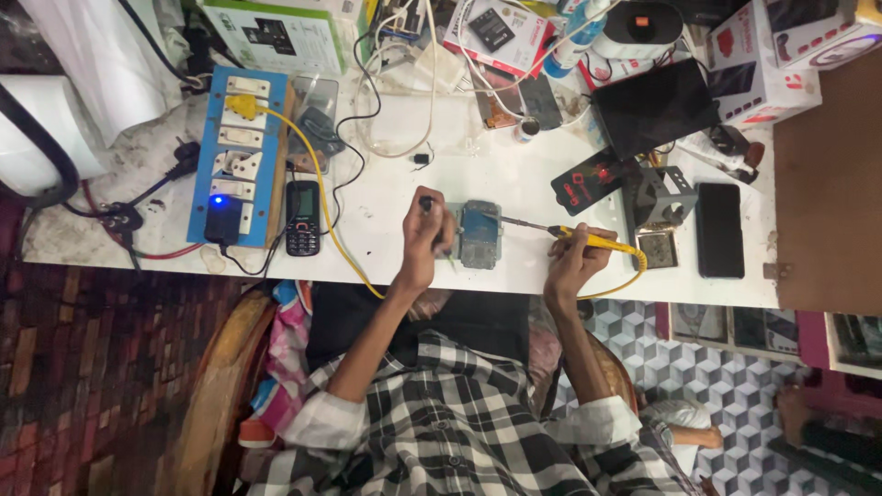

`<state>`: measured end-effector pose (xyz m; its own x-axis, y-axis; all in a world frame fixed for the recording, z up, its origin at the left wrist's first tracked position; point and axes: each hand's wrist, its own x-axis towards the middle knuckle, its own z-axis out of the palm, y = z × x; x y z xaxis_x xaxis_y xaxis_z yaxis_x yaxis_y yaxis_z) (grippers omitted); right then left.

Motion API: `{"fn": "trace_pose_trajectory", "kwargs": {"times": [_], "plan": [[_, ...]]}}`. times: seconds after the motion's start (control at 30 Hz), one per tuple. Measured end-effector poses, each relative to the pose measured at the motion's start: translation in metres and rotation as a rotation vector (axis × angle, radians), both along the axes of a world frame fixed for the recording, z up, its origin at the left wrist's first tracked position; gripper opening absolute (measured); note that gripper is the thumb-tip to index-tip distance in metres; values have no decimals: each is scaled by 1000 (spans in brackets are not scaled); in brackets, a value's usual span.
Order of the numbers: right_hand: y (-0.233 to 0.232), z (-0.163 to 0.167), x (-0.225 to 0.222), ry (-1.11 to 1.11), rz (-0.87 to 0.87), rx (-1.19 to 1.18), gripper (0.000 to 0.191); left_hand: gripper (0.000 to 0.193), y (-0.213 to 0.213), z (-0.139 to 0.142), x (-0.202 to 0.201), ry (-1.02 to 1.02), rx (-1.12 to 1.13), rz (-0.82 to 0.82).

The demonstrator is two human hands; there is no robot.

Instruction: The person uses a soldering iron and solder wire to work on a small electronic component placed on a cluttered workbench. They repeatedly apply heat and solder to the component while holding it steady with the other hand.

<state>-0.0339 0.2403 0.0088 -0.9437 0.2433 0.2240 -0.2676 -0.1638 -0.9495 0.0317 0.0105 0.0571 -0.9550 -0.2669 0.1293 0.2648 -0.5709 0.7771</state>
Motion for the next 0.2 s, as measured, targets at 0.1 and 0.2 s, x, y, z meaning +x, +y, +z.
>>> {"fn": "trace_pose_trajectory", "kwargs": {"times": [0.1, 0.2], "plan": [[1, -2, -2, -12, 2, -78, 16, 23, -1, 32, 40, 232, 129, -230], [3, -7, -2, -13, 17, -110, 16, 62, -4, 67, 106, 78, 473, -607]]}}
